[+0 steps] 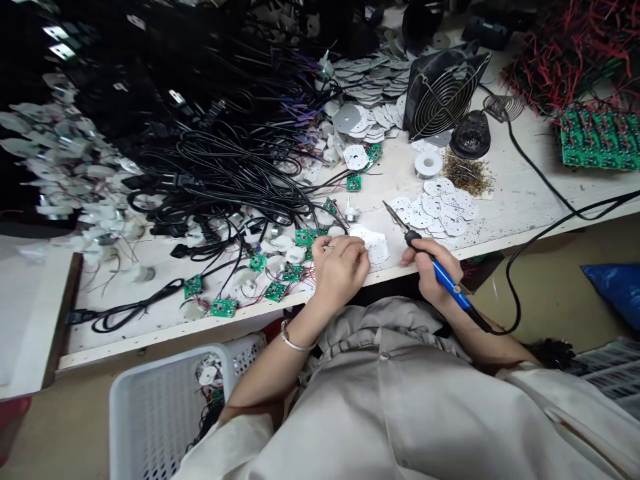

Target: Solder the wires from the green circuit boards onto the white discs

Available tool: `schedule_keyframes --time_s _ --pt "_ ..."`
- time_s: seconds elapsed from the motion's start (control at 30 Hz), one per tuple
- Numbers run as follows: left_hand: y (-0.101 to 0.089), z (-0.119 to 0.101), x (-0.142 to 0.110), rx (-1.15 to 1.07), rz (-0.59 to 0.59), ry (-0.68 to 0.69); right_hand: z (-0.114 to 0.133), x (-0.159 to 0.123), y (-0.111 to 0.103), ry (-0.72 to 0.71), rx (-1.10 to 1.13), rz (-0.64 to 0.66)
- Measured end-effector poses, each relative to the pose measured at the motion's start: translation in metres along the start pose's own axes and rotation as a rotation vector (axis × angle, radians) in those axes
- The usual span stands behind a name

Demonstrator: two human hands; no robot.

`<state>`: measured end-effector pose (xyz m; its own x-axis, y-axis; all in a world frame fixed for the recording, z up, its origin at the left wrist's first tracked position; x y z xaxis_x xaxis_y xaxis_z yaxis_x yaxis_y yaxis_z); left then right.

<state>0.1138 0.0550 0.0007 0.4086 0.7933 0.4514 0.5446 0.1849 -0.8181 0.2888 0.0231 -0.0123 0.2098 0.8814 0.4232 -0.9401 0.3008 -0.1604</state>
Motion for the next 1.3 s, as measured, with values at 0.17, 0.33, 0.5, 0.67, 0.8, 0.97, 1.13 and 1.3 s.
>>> schedule_keyframes --time_s 0.17,0.33,0.5,0.67,0.8,0.97,1.13,1.3 --pt "0.008 0.010 -0.003 -0.005 0.014 -0.060 -0.032 -0.017 -0.018 0.182 0.193 -0.110" --pt "0.006 0.012 -0.003 -0.075 0.040 -0.034 -0.032 -0.014 -0.012 0.197 0.261 -0.106" --pt "0.005 0.013 -0.006 -0.118 0.054 0.022 -0.036 -0.015 -0.006 0.326 0.149 -0.072" --pt "0.006 0.016 -0.007 -0.124 0.051 0.014 -0.042 -0.020 -0.003 0.392 0.097 -0.048" --pt "0.002 0.011 -0.007 -0.131 0.015 0.066 -0.045 -0.021 0.001 0.408 0.099 -0.016" --pt "0.004 0.013 -0.008 -0.118 0.030 0.057 -0.042 -0.021 0.002 0.361 0.102 0.004" --pt "0.006 0.015 -0.007 -0.121 0.060 0.026 -0.044 -0.024 0.004 0.319 0.039 0.047" --pt "0.005 0.014 -0.007 -0.123 0.046 0.033 -0.040 -0.022 0.005 0.220 -0.011 0.085"
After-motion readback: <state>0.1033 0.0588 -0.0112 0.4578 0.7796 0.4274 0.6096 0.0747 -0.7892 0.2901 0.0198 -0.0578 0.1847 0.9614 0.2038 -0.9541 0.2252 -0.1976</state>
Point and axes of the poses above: each hand's wrist, its own x-axis towards the middle knuckle, its own y-axis out of the palm, z = x × y, the point moved 10 cm from there along x, towards the middle knuckle, and after that the axes turned 5 degrees about y, right-handed, at the moved point
